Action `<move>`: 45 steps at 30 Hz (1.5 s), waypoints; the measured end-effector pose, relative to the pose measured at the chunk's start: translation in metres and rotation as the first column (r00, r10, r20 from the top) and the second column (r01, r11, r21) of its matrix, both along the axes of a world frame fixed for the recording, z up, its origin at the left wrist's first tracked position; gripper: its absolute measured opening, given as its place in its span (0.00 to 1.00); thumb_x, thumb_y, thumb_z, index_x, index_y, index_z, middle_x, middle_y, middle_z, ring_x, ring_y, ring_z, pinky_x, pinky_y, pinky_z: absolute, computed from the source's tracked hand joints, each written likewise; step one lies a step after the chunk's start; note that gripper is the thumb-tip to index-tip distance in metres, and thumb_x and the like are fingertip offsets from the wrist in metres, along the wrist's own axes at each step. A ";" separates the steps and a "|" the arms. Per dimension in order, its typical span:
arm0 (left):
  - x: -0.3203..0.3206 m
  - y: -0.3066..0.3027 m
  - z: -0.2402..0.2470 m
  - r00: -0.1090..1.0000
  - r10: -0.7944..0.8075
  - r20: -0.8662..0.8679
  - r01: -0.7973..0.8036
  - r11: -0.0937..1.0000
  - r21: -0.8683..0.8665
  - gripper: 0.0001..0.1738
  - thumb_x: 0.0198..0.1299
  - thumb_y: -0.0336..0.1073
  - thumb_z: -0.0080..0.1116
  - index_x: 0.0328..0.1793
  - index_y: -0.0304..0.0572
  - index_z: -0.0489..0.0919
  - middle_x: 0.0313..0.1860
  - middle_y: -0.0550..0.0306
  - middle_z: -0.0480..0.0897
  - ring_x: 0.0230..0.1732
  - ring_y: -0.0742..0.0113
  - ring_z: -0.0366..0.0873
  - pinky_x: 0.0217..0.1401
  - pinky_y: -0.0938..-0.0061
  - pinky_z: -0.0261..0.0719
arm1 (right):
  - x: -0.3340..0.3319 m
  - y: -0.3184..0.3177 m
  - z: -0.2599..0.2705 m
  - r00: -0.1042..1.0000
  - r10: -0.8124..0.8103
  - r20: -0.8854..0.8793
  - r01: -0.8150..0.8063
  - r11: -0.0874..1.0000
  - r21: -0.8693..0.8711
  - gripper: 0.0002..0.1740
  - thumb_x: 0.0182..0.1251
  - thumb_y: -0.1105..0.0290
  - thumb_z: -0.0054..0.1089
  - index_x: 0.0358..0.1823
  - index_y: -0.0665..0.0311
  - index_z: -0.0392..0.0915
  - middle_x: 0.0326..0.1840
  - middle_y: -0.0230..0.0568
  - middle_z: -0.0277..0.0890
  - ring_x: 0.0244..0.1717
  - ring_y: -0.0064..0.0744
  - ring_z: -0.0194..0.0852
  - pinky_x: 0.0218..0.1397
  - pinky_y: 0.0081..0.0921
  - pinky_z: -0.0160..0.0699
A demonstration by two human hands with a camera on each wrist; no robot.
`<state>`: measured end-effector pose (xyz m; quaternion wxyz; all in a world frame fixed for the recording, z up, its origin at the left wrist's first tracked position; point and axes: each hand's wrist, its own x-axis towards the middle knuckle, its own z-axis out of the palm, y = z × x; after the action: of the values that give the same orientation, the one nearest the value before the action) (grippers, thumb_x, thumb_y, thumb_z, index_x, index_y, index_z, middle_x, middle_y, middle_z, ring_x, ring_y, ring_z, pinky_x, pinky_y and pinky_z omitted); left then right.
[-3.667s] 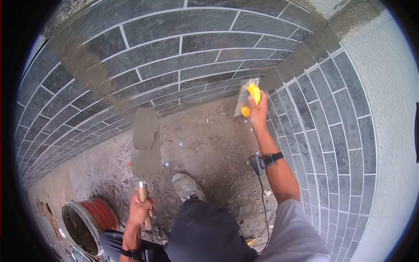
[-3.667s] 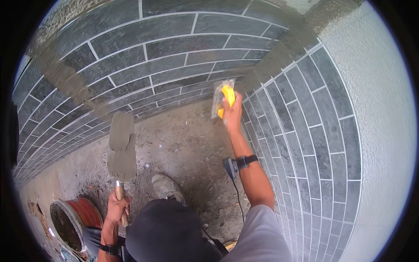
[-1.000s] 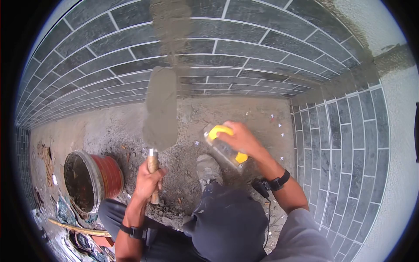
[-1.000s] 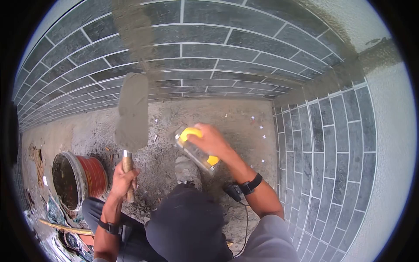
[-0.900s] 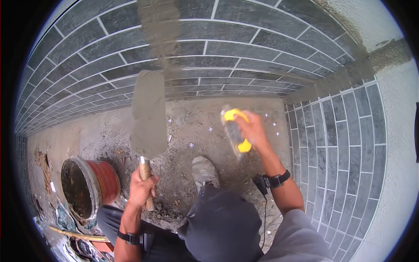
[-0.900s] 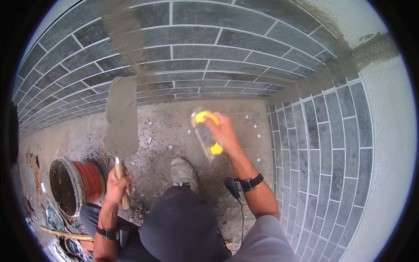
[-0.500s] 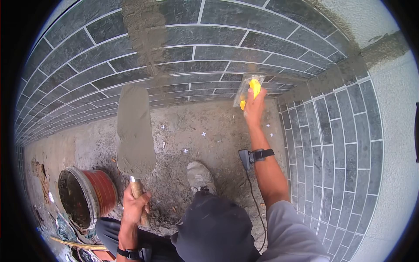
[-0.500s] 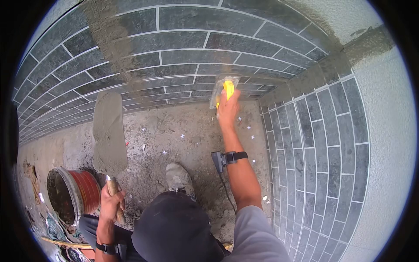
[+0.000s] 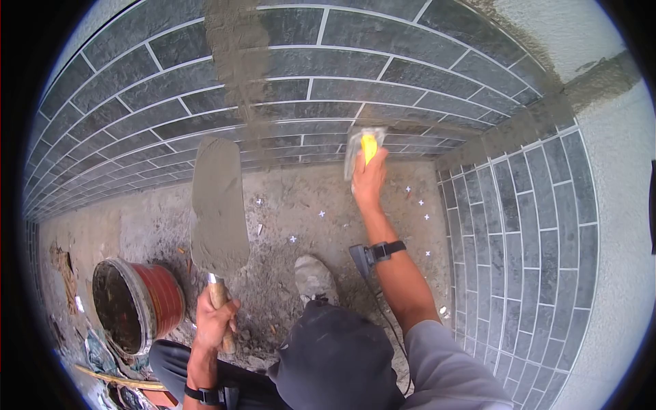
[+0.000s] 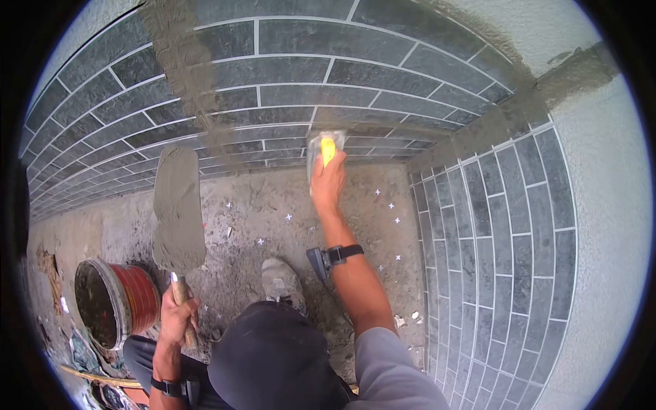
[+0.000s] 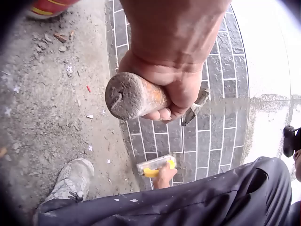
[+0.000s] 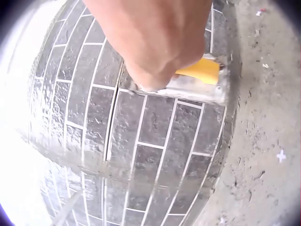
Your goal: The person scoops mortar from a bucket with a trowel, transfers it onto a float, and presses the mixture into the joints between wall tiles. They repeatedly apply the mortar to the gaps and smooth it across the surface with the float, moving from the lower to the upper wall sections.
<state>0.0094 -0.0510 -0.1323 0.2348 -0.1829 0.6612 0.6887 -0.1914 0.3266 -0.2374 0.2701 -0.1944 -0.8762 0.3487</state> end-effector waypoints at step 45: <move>0.007 0.002 -0.004 0.999 0.009 0.046 -0.009 1.000 -0.002 0.11 0.57 0.25 0.62 0.38 0.41 0.69 0.20 0.63 0.72 0.13 0.75 0.69 0.14 0.78 0.69 | 0.015 -0.017 0.046 0.941 0.048 -0.336 -0.334 0.309 -0.891 0.20 0.76 0.67 0.50 0.66 0.59 0.63 0.42 0.37 0.73 0.38 0.27 0.75 0.41 0.29 0.77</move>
<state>0.0162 -0.0493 -0.1361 0.2466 -0.2017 0.6553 0.6849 -0.1763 0.3096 -0.1917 0.1711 -0.1630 -0.4894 0.8395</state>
